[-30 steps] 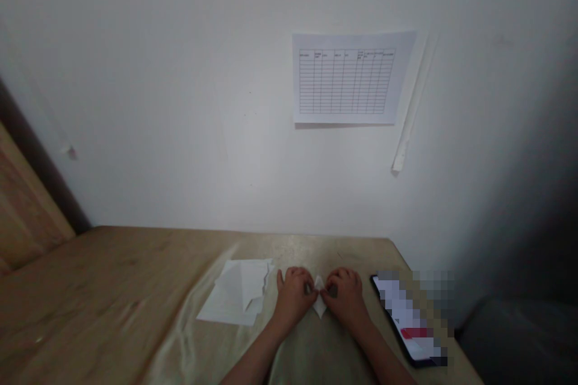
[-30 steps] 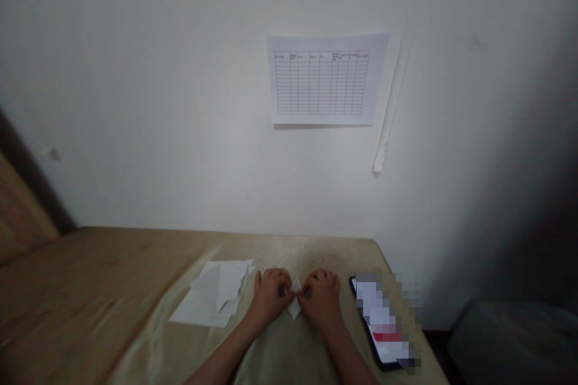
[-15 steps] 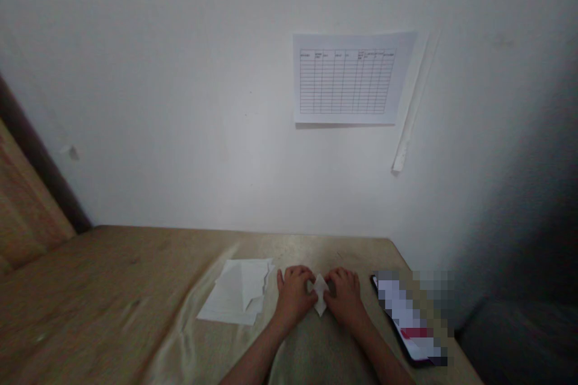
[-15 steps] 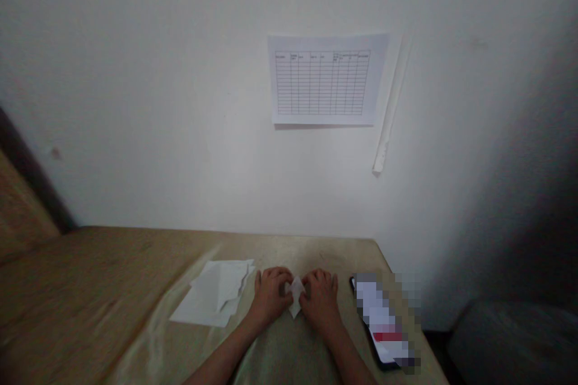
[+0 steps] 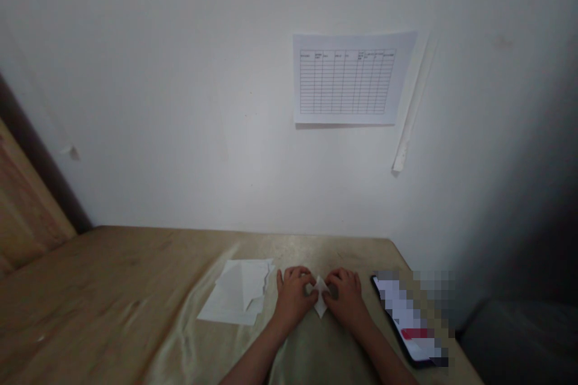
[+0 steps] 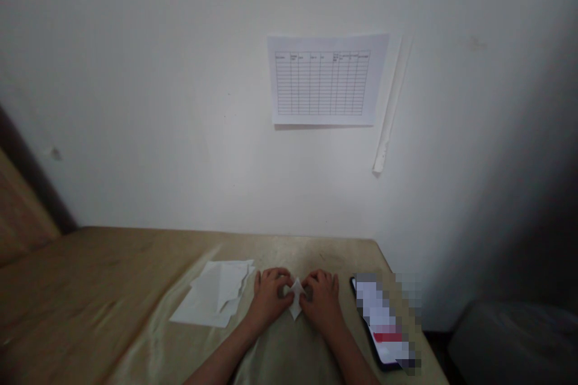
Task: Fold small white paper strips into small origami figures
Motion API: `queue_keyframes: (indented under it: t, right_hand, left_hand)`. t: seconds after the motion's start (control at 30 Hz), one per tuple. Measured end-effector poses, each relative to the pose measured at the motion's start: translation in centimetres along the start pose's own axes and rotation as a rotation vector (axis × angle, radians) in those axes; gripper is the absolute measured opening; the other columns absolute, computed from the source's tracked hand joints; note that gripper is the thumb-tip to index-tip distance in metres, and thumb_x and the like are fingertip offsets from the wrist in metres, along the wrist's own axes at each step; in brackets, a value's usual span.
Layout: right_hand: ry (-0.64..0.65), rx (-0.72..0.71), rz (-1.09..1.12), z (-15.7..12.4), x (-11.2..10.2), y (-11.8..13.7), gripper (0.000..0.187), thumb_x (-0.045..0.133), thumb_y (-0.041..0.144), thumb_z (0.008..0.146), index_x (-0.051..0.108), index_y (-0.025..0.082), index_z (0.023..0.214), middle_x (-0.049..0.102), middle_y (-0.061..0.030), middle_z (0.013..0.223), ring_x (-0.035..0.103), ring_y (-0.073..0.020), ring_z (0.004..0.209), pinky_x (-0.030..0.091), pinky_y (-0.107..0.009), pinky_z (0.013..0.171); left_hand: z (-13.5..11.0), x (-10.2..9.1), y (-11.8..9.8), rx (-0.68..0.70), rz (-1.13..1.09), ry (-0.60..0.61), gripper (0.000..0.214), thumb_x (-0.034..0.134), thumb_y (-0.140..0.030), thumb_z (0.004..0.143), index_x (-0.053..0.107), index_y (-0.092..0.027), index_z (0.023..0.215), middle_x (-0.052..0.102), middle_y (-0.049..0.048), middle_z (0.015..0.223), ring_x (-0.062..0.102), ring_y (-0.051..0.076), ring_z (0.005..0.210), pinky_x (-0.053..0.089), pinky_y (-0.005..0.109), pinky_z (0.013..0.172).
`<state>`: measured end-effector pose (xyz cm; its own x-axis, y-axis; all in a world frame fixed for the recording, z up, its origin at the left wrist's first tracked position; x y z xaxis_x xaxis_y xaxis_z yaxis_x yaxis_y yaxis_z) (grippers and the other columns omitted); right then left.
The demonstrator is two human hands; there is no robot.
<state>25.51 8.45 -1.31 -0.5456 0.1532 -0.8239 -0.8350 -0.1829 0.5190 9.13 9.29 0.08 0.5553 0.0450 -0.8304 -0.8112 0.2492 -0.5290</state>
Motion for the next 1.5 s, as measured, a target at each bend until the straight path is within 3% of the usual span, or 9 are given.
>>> queue_keyframes:
  t: [0.2,0.6,0.87,1.13,1.5]
  right_hand:
    - [0.0,-0.003,-0.008,0.2,0.2,0.1,0.014,0.066,0.035,0.085,0.071,0.025,0.094,0.064,-0.0066,0.115,0.054,-0.0273,0.117,0.021,-0.05,0.116]
    - [-0.018,0.005,-0.042,0.0,-0.1,0.4,0.018,0.063,0.022,0.079,0.071,0.026,0.095,0.066,-0.0064,0.115,0.054,-0.027,0.117,0.025,-0.046,0.113]
    - [-0.004,0.016,-0.039,0.0,-0.2,0.6,0.02,0.063,0.02,0.077,0.071,0.025,0.094,0.065,-0.0063,0.114,0.054,-0.0264,0.118,0.022,-0.047,0.116]
    - [0.034,-0.095,0.072,-0.1,-1.0,0.5,0.019,0.065,0.027,0.082,0.073,0.026,0.099,0.065,-0.0056,0.113,0.053,-0.0253,0.117,0.031,-0.043,0.113]
    - [0.148,-0.206,0.248,-0.3,-2.3,-0.5,0.032,0.061,0.017,0.077,0.075,0.027,0.104,0.063,-0.0055,0.121,0.05,-0.0242,0.123,0.037,-0.041,0.111]
  left_hand:
    - [0.0,0.0,0.0,0.007,-0.009,-0.016,0.016,0.07,-0.032,0.08,0.075,-0.033,0.095,0.068,-0.0009,0.122,0.052,0.03,0.126,0.009,0.066,0.119]
    - [0.0,0.0,-0.2,-0.015,0.012,-0.017,0.026,0.067,-0.025,0.074,0.074,-0.033,0.098,0.067,0.0,0.124,0.051,0.029,0.126,0.007,0.063,0.12]
    - [0.0,0.3,0.2,-0.009,-0.003,0.003,0.021,0.067,-0.025,0.075,0.074,-0.031,0.094,0.067,-0.0003,0.124,0.05,0.029,0.127,0.005,0.065,0.12]
    - [0.3,-0.7,0.5,0.06,-0.02,0.074,0.018,0.074,-0.032,0.077,0.077,-0.033,0.095,0.067,0.0006,0.127,0.051,0.028,0.128,0.012,0.059,0.122]
    - [0.6,-1.1,1.6,0.143,-0.031,0.178,0.035,0.086,-0.038,0.068,0.078,-0.038,0.102,0.06,0.0005,0.142,0.044,0.03,0.136,0.014,0.056,0.122]
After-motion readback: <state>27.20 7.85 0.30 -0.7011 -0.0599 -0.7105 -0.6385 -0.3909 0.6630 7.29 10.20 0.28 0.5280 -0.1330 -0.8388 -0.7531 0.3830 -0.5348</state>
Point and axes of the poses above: each hand's wrist, its own z-axis towards the middle knuckle, its own x-axis out of the palm, y = z × x, the point moved 4 cm from there along z, towards the middle knuckle
